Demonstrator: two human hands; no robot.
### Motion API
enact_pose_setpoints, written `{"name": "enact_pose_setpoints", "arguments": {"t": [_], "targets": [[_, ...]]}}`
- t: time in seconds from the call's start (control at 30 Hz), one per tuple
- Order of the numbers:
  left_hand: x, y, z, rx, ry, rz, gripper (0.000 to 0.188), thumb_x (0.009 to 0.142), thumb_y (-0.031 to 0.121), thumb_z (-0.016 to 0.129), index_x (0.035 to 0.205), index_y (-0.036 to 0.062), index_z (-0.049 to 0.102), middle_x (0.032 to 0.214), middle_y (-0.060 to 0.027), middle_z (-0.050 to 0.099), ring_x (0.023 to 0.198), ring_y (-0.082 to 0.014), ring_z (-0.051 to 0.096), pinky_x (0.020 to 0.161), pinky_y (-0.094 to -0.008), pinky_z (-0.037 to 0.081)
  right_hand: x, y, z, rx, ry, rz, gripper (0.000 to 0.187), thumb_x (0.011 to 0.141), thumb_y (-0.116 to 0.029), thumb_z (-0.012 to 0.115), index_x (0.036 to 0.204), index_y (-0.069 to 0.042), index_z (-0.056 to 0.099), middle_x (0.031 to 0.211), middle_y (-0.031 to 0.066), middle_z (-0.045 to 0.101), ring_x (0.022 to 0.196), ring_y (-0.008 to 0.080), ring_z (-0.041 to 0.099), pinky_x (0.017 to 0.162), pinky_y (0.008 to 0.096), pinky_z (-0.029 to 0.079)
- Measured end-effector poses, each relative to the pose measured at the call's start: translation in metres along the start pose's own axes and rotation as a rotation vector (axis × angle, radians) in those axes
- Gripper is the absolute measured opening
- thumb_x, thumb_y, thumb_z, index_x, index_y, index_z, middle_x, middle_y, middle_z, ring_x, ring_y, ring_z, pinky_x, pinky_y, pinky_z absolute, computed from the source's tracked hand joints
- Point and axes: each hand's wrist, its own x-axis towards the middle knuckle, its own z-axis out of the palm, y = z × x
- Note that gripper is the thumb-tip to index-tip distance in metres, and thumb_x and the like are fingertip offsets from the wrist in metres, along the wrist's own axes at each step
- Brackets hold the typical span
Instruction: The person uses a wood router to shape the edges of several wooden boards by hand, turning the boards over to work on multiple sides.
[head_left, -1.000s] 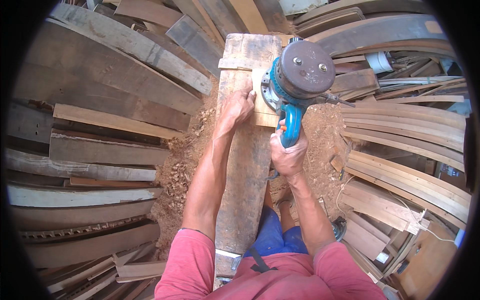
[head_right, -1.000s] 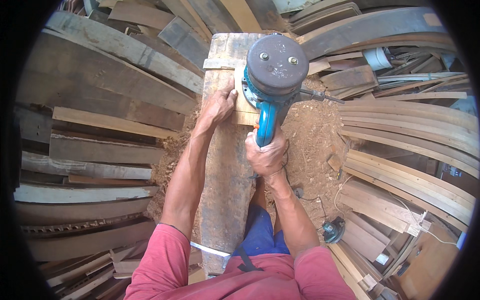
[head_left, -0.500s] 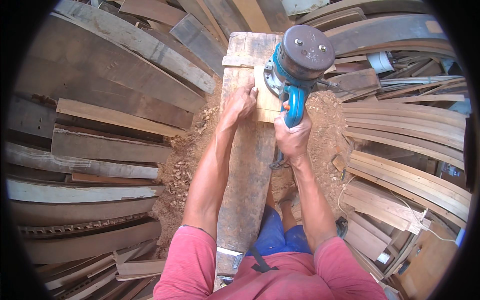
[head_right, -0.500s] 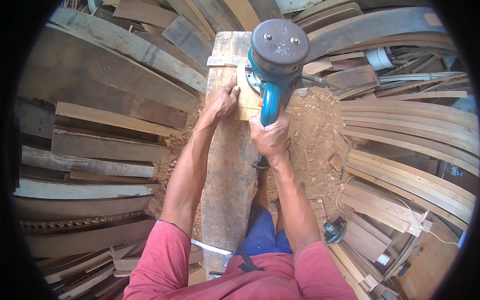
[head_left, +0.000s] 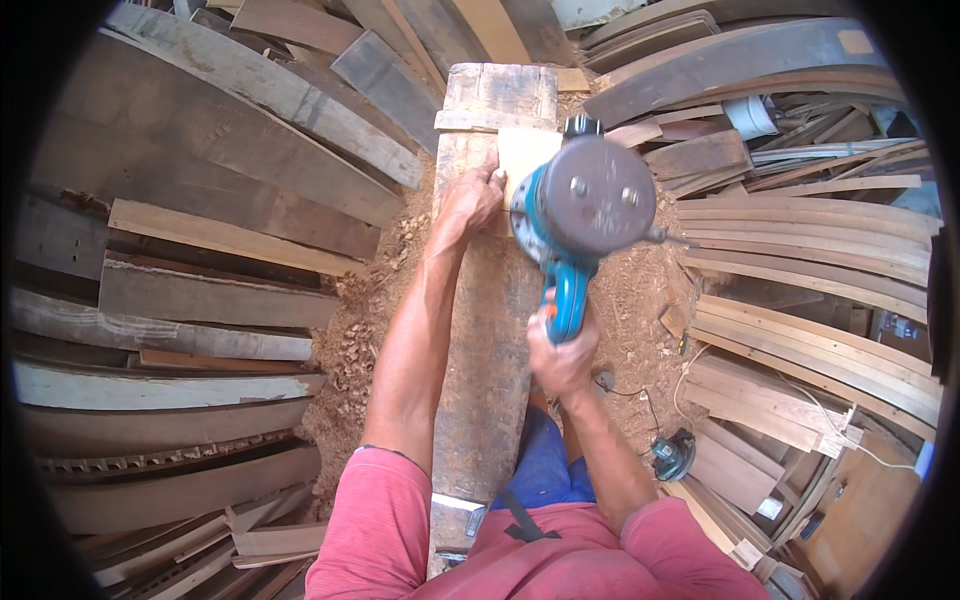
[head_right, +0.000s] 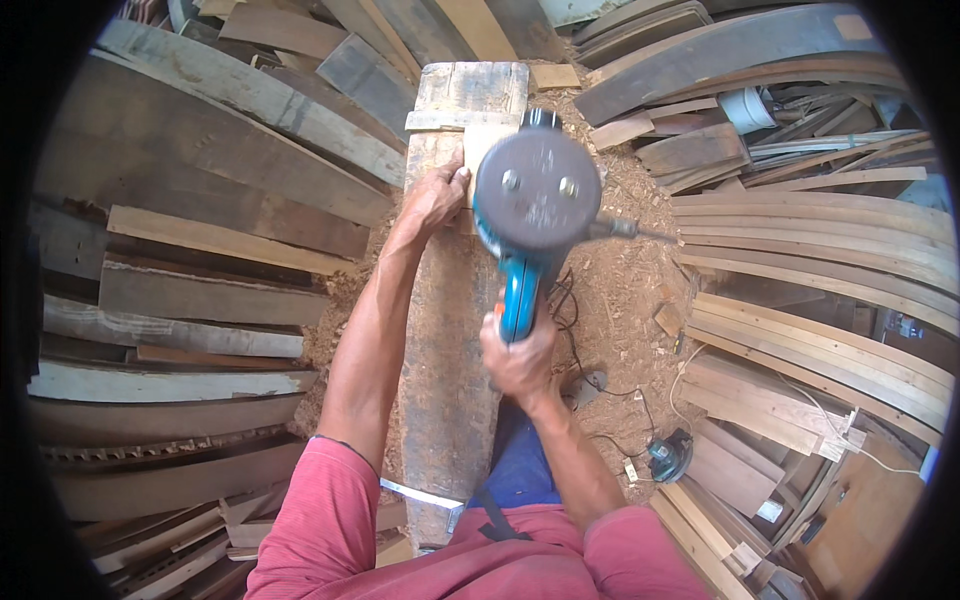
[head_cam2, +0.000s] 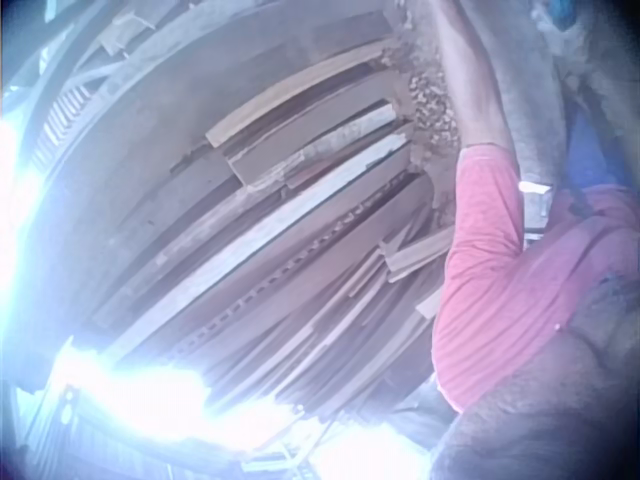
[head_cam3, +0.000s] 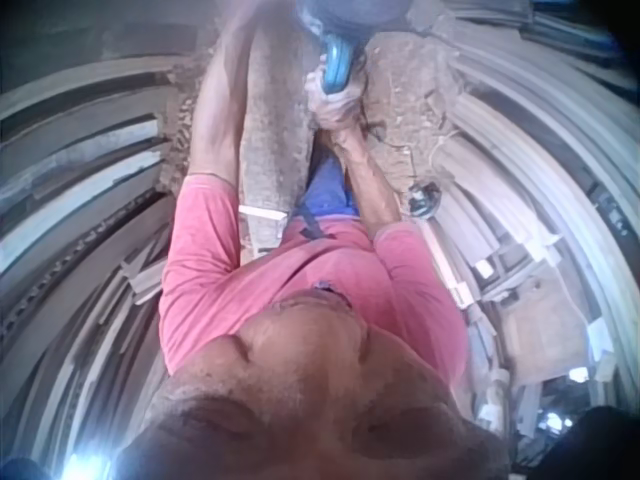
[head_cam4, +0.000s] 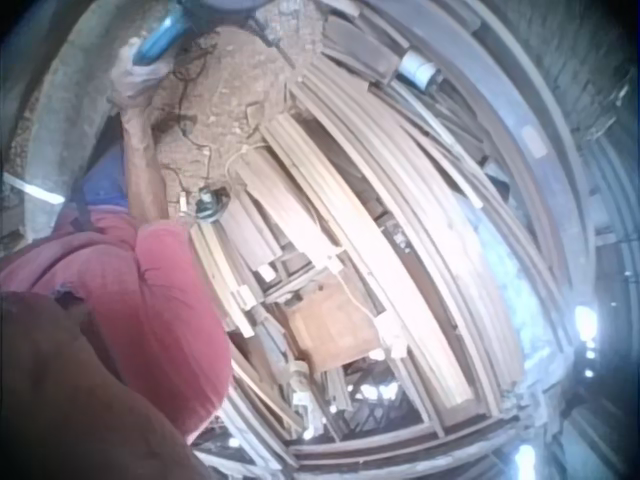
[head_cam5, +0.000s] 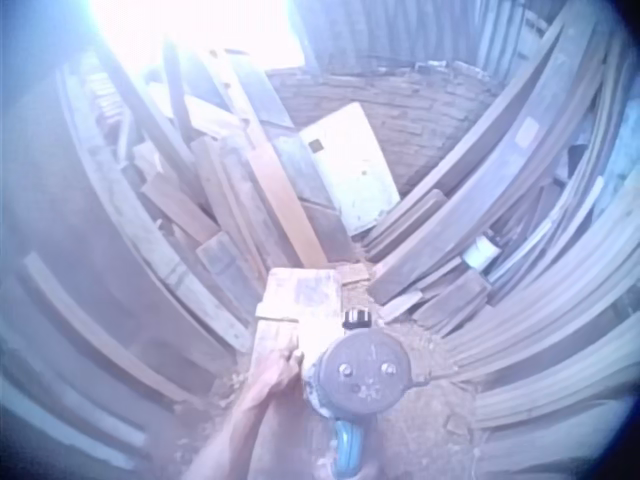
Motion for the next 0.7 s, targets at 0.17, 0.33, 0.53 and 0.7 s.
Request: {"name": "enact_pose_setpoints", "arguments": {"t": [0.17, 0.33, 0.53, 0.7], "targets": [[0.001, 0.003, -0.002, 0.037, -0.037, -0.019, 0.05, 0.1, 0.044, 0.049, 0.144, 0.0219, 0.058, 0.133, -0.0265, 0.063, 0.127, -0.0457, 0.057, 0.112, -0.0479, 0.042, -0.043, -0.002, -0.005, -0.052, -0.026, 0.076, 0.03, 0.082, -0.005, 0.069, 0.11, 0.001, 0.06, 0.093, 0.0089, 0.064, 0.081, 0.0163, 0.063, 0.077, 0.0332, 0.053], [0.001, -0.001, -0.002, 0.081, 0.031, 0.046, 0.048, 0.101, 0.042, 0.052, 0.14, 0.0149, 0.062, 0.108, -0.0227, 0.074, 0.088, -0.0329, 0.073, 0.088, -0.0418, 0.055, -0.006, 0.003, 0.001, -0.036, -0.005, 0.092, 0.034, 0.081, -0.005, 0.07, 0.112, 0.001, 0.059, 0.091, 0.0085, 0.064, 0.08, 0.0174, 0.065, 0.075, 0.0327, 0.054], [0.0, -0.001, 0.0, 0.119, 0.043, 0.122, 0.045, 0.101, 0.042, 0.049, 0.14, 0.0209, 0.061, 0.118, -0.0262, 0.069, 0.113, -0.0467, 0.064, 0.103, -0.0511, 0.048, 0.069, 0.014, 0.009, -0.022, 0.01, 0.009, 0.03, 0.081, -0.006, 0.068, 0.109, 0.003, 0.061, 0.092, 0.0119, 0.067, 0.082, 0.0193, 0.067, 0.078, 0.0335, 0.054], [-0.012, 0.016, -0.013, 0.118, -0.005, 0.085, 0.046, 0.102, 0.04, 0.049, 0.14, 0.019, 0.061, 0.121, -0.0266, 0.067, 0.118, -0.0466, 0.061, 0.105, -0.0494, 0.046, 0.108, 0.013, 0.017, -0.028, 0.062, -0.119, 0.027, 0.083, -0.002, 0.066, 0.11, 0.0, 0.061, 0.09, 0.0036, 0.061, 0.078, 0.0094, 0.058, 0.073, 0.0267, 0.05]]}}
